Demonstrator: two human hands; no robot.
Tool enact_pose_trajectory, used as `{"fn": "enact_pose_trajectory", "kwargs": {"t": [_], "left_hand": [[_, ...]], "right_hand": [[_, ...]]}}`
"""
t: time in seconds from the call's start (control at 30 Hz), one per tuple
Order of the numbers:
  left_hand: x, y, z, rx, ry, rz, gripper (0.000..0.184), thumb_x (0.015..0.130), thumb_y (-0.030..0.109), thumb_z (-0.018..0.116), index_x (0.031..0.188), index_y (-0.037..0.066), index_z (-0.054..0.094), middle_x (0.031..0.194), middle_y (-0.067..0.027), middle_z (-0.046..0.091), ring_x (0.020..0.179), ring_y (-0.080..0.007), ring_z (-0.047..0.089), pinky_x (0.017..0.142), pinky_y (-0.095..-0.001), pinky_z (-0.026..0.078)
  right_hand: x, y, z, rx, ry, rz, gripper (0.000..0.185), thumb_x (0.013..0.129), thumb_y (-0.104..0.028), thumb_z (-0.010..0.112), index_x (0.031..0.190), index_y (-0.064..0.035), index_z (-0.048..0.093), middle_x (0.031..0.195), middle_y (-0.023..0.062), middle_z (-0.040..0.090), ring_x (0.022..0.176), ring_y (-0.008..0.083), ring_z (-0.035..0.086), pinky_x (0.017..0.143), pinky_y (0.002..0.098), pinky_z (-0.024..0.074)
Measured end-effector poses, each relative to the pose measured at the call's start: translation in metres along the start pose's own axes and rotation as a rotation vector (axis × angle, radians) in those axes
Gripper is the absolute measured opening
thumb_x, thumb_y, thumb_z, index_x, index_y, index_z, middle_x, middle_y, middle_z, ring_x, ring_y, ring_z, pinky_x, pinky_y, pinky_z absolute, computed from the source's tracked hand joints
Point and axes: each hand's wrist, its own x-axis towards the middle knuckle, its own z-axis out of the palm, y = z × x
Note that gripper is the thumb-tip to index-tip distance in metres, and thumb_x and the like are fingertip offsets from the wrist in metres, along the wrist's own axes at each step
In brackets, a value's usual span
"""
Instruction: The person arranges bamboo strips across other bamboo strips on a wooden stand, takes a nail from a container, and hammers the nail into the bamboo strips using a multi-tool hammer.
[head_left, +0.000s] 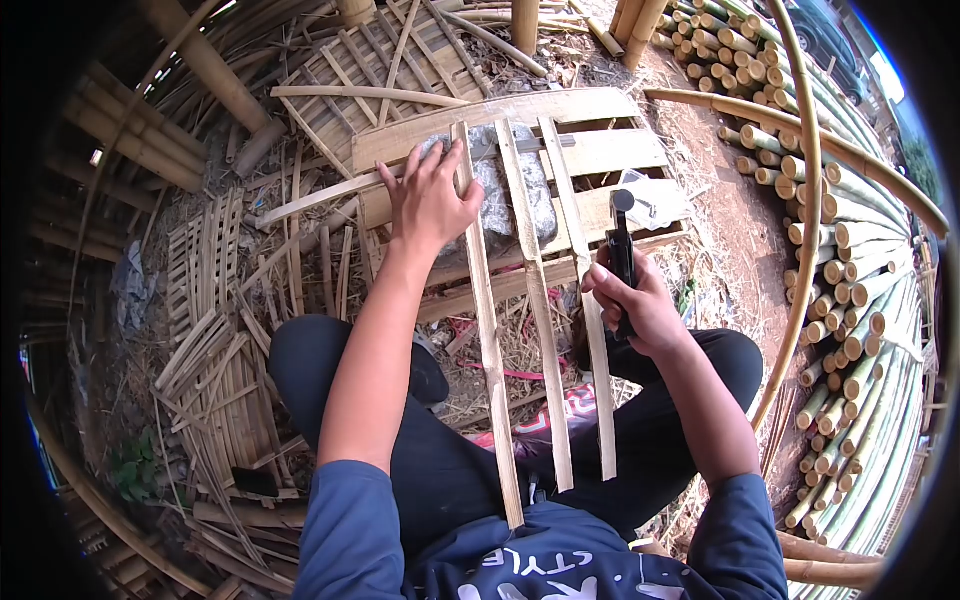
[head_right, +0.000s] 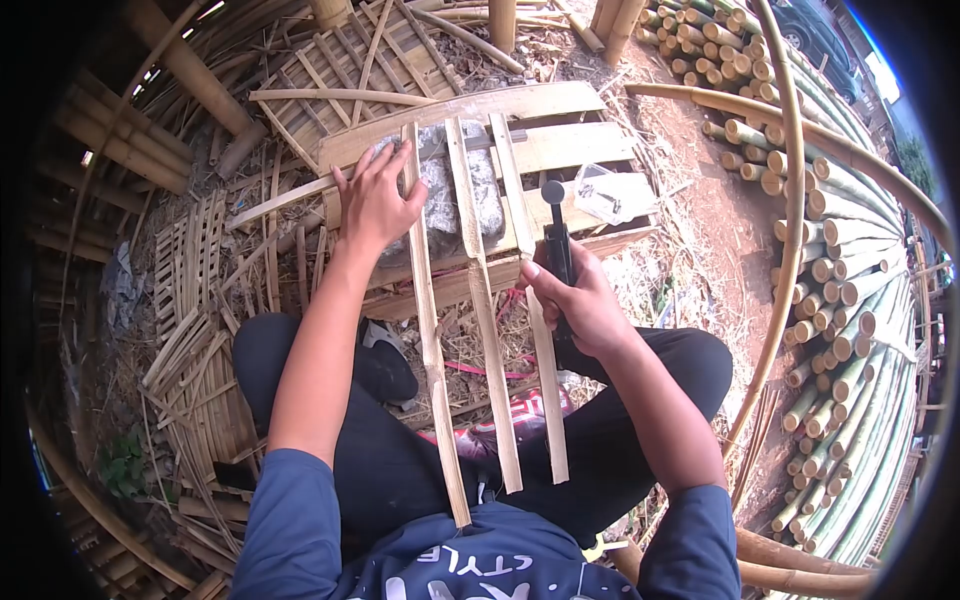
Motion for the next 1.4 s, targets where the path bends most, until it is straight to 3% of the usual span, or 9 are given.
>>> {"fn": "enact_pose_trajectory", "kwargs": {"t": [0.07,0.57,0.77,0.87,0.93,1.13,1.27,1.4], "left_hand": [[0.0,0.0,0.0,-0.002,0.0,0.002,0.065,0.085,0.041,0.052,0.141,0.01,0.057,0.146,-0.0183,0.054,0.142,-0.0382,0.042,0.112,-0.0779,0.012],[0.0,-0.002,0.0,0.002,-0.004,0.007,0.064,0.085,0.04,0.052,0.141,0.009,0.057,0.145,-0.0179,0.054,0.142,-0.0384,0.042,0.113,-0.0771,0.011],[-0.001,0.0,-0.003,0.024,-0.042,-0.017,0.065,0.089,0.042,0.055,0.145,0.012,0.052,0.149,-0.0154,0.051,0.144,-0.0359,0.038,0.117,-0.0716,0.008],[-0.003,-0.003,0.002,-0.017,0.032,0.019,0.062,0.089,0.041,0.052,0.141,0.009,0.056,0.145,-0.0183,0.054,0.143,-0.0368,0.04,0.114,-0.0759,0.008],[-0.003,-0.003,0.002,-0.022,0.032,0.02,0.061,0.089,0.04,0.052,0.141,0.009,0.056,0.145,-0.0184,0.054,0.143,-0.0365,0.04,0.114,-0.076,0.008],[-0.004,-0.002,0.002,-0.031,0.032,0.015,0.061,0.089,0.04,0.052,0.141,0.009,0.056,0.146,-0.0183,0.053,0.143,-0.0364,0.04,0.113,-0.0759,0.009],[-0.004,-0.002,0.001,-0.022,0.023,0.015,0.061,0.089,0.04,0.052,0.142,0.01,0.056,0.146,-0.0183,0.053,0.143,-0.0364,0.039,0.114,-0.0754,0.009],[-0.004,-0.003,0.002,-0.022,0.018,0.013,0.061,0.09,0.04,0.051,0.143,0.01,0.055,0.147,-0.0182,0.053,0.144,-0.0366,0.039,0.114,-0.0749,0.008]], "right_hand": [[0.001,0.003,-0.005,-0.017,-0.048,0.019,0.022,0.099,-0.019,0.066,0.108,-0.0068,0.05,0.087,0.0036,0.064,0.056,0.0028,0.046,0.046,0.0189,0.0413],[0.0,0.001,-0.004,-0.022,-0.046,-0.002,0.023,0.099,-0.02,0.066,0.109,-0.0069,0.05,0.086,0.004,0.064,0.056,0.0031,0.046,0.046,0.0194,0.041],[0.001,0.002,-0.005,-0.034,-0.045,-0.004,0.022,0.099,-0.02,0.064,0.109,-0.0068,0.05,0.088,0.0042,0.064,0.056,0.0032,0.046,0.046,0.0193,0.0409],[-0.002,-0.01,-0.005,-0.019,0.018,-0.03,0.022,0.1,-0.02,0.063,0.11,-0.0066,0.049,0.09,0.0053,0.064,0.056,0.0035,0.047,0.045,0.0195,0.0409],[-0.001,-0.017,-0.015,-0.028,0.061,-0.126,0.026,0.097,-0.023,0.068,0.108,-0.0037,0.055,0.089,0.0044,0.067,0.058,0.0046,0.05,0.047,0.0211,0.0446],[-0.002,-0.039,-0.045,-0.044,0.324,-0.347,0.019,0.099,-0.018,0.065,0.105,-0.0049,0.053,0.087,0.0075,0.066,0.055,0.0039,0.047,0.046,0.0194,0.0402],[-0.002,-0.048,-0.063,0.089,0.45,-0.295,0.017,0.098,-0.017,0.066,0.102,-0.0084,0.053,0.09,0.0074,0.067,0.055,0.0022,0.045,0.045,0.0182,0.0379],[0.007,-0.053,-0.086,-0.029,0.509,-0.359,0.018,0.098,-0.02,0.068,0.102,-0.0085,0.054,0.087,0.0055,0.068,0.055,0.0019,0.046,0.046,0.0195,0.0382]]}}
